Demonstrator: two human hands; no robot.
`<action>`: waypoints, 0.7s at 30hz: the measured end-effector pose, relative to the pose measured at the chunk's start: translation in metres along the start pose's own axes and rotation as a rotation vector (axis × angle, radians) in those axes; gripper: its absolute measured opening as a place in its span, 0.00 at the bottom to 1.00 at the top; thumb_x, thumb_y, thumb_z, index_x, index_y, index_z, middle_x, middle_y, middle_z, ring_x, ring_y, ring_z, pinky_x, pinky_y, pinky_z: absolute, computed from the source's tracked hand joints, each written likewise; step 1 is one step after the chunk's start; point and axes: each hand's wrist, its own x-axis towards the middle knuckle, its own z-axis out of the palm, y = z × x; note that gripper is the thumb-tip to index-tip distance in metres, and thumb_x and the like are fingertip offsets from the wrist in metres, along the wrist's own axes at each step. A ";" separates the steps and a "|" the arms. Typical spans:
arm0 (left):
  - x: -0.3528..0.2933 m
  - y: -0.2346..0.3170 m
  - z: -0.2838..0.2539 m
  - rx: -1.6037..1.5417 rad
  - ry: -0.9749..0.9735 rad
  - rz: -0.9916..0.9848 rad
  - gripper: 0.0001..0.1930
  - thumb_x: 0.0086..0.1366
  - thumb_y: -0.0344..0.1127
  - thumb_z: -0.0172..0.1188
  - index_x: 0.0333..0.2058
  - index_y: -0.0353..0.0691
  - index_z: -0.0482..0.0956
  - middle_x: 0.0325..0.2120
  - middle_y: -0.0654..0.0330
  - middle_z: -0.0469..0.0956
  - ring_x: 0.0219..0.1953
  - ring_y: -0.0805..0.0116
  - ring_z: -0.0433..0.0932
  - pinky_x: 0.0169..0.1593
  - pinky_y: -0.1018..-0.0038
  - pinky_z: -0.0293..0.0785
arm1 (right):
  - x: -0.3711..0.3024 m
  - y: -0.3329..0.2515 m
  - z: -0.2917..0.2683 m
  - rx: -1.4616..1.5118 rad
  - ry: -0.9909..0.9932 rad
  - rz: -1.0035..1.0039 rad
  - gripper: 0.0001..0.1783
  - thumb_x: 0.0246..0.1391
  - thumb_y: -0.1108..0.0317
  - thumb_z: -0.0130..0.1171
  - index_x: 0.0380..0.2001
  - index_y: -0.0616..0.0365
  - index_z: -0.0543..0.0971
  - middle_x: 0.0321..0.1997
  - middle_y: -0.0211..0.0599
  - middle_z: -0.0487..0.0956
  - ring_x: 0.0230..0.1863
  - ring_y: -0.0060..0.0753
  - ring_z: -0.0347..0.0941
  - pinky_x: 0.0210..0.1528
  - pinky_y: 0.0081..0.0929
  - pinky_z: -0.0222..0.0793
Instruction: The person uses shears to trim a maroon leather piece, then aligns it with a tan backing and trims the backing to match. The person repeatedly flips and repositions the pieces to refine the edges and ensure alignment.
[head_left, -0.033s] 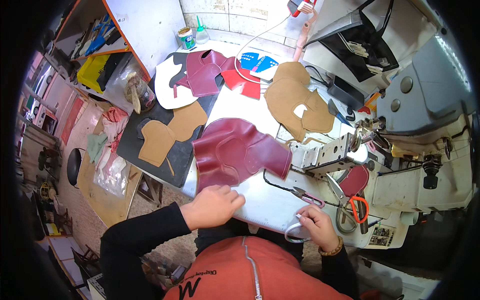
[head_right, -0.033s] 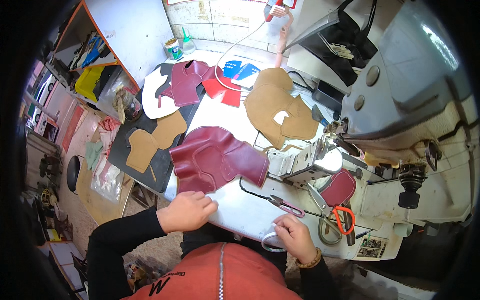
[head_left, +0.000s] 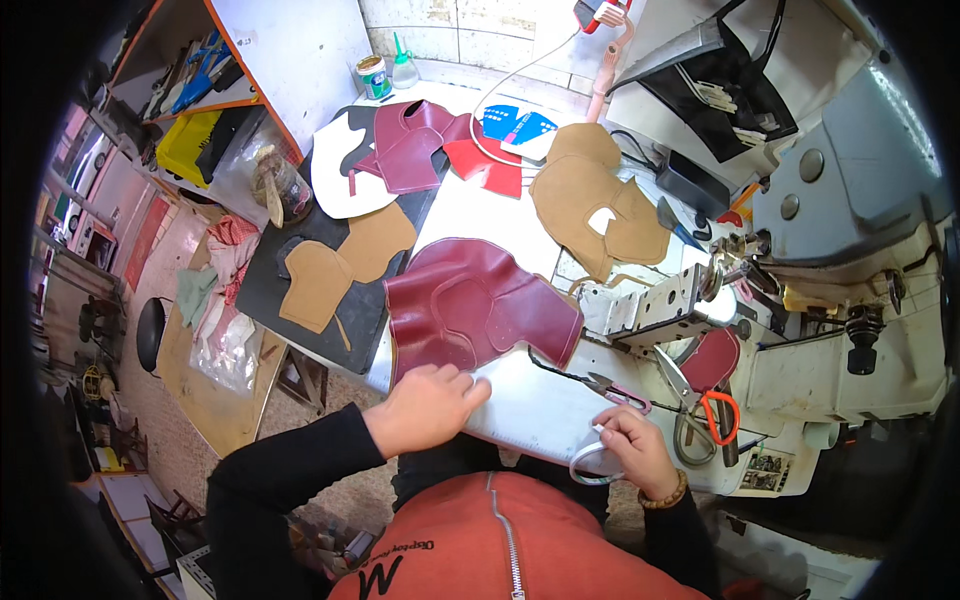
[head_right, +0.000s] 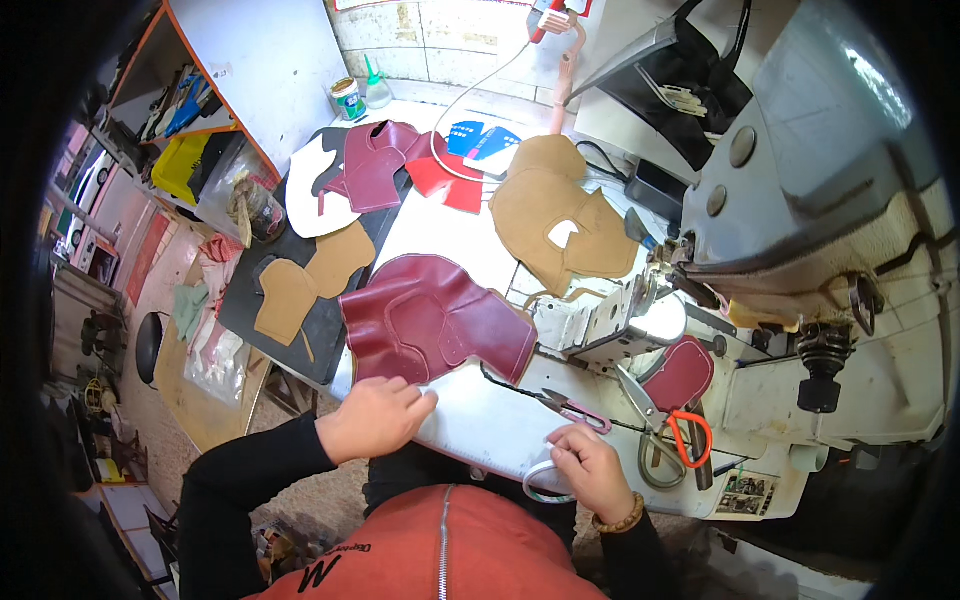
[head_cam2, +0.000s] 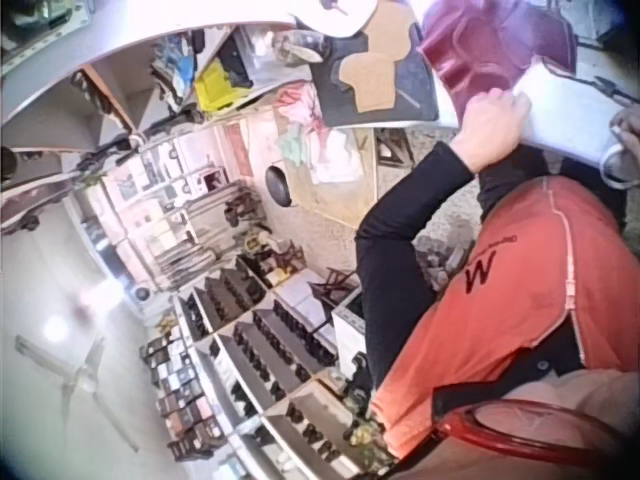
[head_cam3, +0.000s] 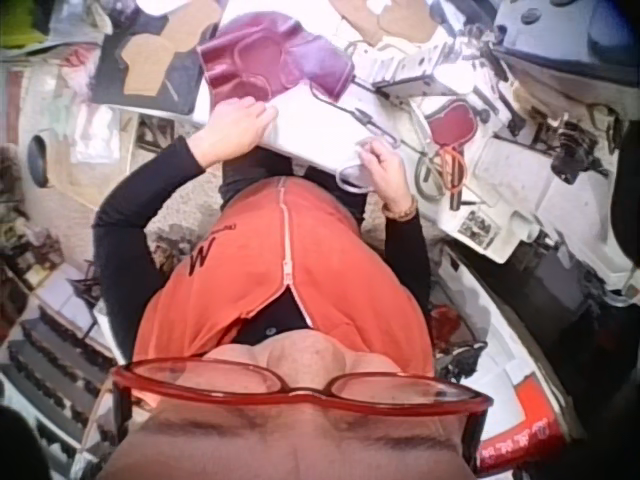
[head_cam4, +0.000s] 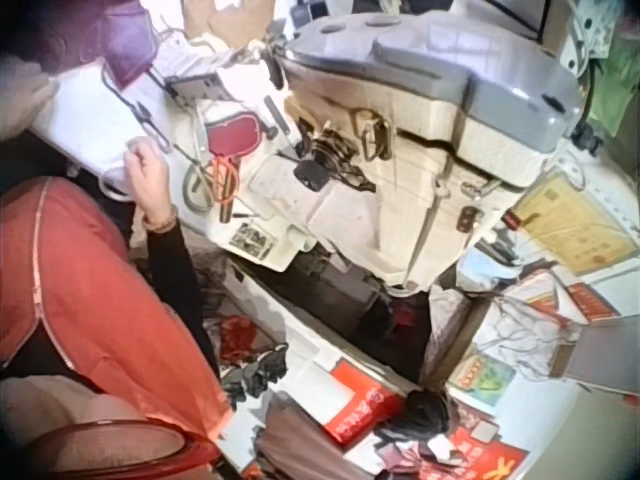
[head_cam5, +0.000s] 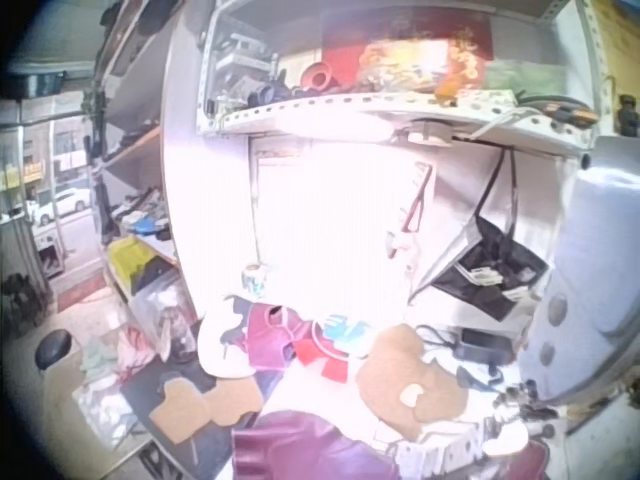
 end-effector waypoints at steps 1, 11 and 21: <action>0.007 0.002 0.002 0.035 0.094 -0.059 0.19 0.53 0.36 0.64 0.44 0.41 0.76 0.33 0.62 0.74 0.37 0.65 0.76 0.39 0.70 0.74 | 0.003 0.003 -0.001 0.042 -0.030 0.051 0.06 0.58 0.73 0.56 0.28 0.64 0.75 0.45 0.37 0.80 0.46 0.29 0.71 0.51 0.27 0.65; 0.081 -0.015 0.041 0.323 0.327 0.023 0.14 0.56 0.32 0.57 0.41 0.32 0.78 0.46 0.51 0.77 0.49 0.60 0.77 0.44 0.71 0.80 | 0.005 0.019 -0.007 0.042 0.137 0.036 0.08 0.61 0.72 0.55 0.28 0.64 0.75 0.47 0.36 0.79 0.39 0.21 0.71 0.42 0.21 0.66; 0.039 -0.042 0.023 0.272 0.267 0.363 0.11 0.56 0.34 0.57 0.37 0.38 0.77 0.37 0.57 0.75 0.42 0.65 0.77 0.41 0.75 0.77 | 0.000 0.020 0.009 -0.062 0.066 0.056 0.08 0.60 0.70 0.59 0.32 0.65 0.79 0.26 0.39 0.78 0.28 0.28 0.74 0.33 0.26 0.69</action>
